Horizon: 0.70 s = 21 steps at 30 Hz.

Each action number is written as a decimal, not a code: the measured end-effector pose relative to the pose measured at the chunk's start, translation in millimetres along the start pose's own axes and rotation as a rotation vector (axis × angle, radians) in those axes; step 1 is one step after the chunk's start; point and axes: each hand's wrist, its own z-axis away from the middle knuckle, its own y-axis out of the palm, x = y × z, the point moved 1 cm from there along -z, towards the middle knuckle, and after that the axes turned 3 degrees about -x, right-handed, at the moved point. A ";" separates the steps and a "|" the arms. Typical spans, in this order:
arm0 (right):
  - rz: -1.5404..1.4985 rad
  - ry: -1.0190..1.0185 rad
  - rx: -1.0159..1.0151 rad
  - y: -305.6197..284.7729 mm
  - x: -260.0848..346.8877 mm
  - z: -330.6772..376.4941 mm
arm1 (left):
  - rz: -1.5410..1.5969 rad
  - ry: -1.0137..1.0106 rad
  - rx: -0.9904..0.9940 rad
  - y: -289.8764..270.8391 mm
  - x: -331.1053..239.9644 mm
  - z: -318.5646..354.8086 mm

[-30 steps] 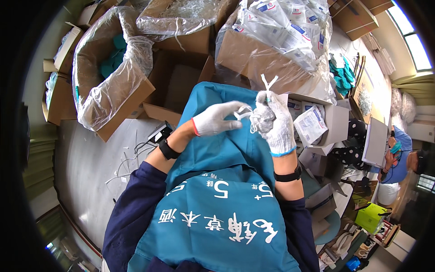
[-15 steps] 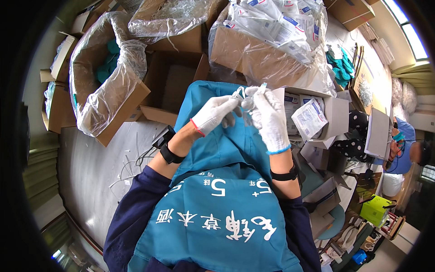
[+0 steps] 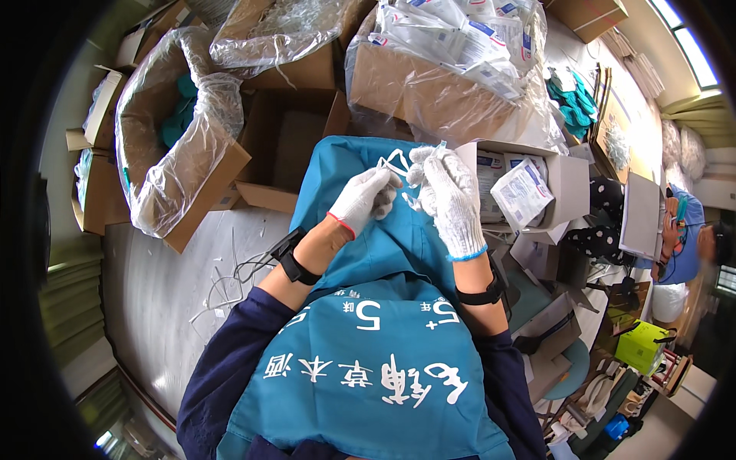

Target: The person repeatedly picks up individually packaged teal face masks from a nearby box, places them into a teal drawstring bag, and ties the bag closed with white drawstrings. The person repeats this cycle of filling and tying the bag multiple times throughout the clip.

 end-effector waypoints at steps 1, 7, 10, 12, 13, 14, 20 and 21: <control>0.000 -0.003 0.020 -1.9 -0.9 -1.2 | -0.043 0.030 -0.022 -2.3 3.6 -1.9; 0.102 -0.008 0.046 -0.8 -10.1 0.4 | -0.175 -0.205 0.068 18.4 -21.1 15.9; 0.240 -0.081 0.125 1.1 -12.3 1.7 | -0.158 -0.272 0.250 8.7 -13.2 9.9; 0.375 -0.188 0.165 4.3 -13.7 2.2 | -0.145 -0.280 0.211 17.5 -14.0 15.5; 0.338 -0.169 0.152 5.8 -14.0 3.4 | -0.154 -0.270 0.209 16.0 -5.3 11.3; 0.277 -0.159 0.105 4.9 -12.5 3.0 | -0.161 -0.262 0.207 16.0 -3.3 11.4; -0.148 -0.104 -0.159 -41.5 1.1 -11.5 | -0.460 -0.148 0.340 6.3 -10.0 34.7; -0.169 -0.067 -0.241 -44.6 3.2 -11.0 | -0.480 -0.108 0.373 1.0 -7.2 37.2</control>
